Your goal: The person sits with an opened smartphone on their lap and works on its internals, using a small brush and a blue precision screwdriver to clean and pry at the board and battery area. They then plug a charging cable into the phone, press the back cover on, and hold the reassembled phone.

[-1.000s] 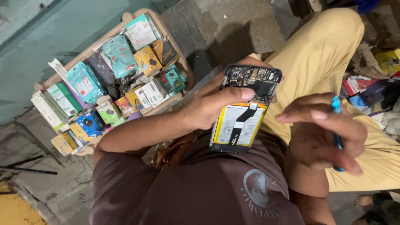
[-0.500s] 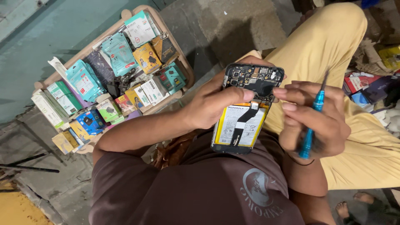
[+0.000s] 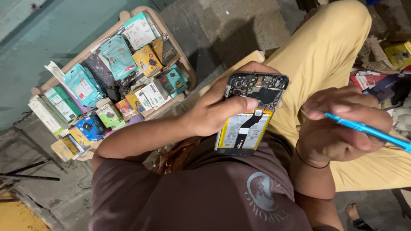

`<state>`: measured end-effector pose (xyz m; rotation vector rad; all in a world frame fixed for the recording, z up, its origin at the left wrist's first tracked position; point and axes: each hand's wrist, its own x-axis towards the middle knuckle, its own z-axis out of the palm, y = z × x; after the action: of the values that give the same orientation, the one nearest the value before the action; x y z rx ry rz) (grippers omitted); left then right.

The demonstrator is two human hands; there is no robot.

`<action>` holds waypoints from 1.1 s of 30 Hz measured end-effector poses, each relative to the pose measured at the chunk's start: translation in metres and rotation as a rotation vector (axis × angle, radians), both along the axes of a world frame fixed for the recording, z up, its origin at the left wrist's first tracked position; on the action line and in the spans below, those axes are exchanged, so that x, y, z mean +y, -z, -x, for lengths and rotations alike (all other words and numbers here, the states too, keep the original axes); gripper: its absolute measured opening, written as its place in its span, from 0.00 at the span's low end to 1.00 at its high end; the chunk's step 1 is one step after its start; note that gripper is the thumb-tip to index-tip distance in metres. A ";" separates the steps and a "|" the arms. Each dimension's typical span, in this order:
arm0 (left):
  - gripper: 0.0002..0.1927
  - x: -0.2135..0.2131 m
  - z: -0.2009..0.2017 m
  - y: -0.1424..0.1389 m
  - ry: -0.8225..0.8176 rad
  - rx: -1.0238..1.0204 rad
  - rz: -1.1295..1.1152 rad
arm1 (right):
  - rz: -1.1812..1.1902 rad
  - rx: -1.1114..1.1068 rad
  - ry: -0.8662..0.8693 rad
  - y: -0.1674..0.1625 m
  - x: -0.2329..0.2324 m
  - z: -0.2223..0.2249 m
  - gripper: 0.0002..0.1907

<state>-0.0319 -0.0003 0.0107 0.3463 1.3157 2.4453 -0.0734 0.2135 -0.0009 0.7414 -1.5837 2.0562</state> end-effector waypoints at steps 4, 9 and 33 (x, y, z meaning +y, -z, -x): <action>0.20 0.001 0.001 0.000 0.009 0.040 0.022 | -0.075 -0.062 0.031 -0.002 0.002 -0.001 0.17; 0.19 -0.001 0.000 0.000 -0.021 0.168 0.144 | -0.381 -0.008 0.035 -0.008 0.006 -0.005 0.15; 0.20 0.000 0.001 -0.002 -0.018 0.162 0.154 | -0.402 0.007 0.010 -0.020 -0.004 -0.002 0.13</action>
<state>-0.0327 -0.0001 0.0127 0.5021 1.5695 2.3536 -0.0716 0.2094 0.0194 0.8708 -2.0205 1.7414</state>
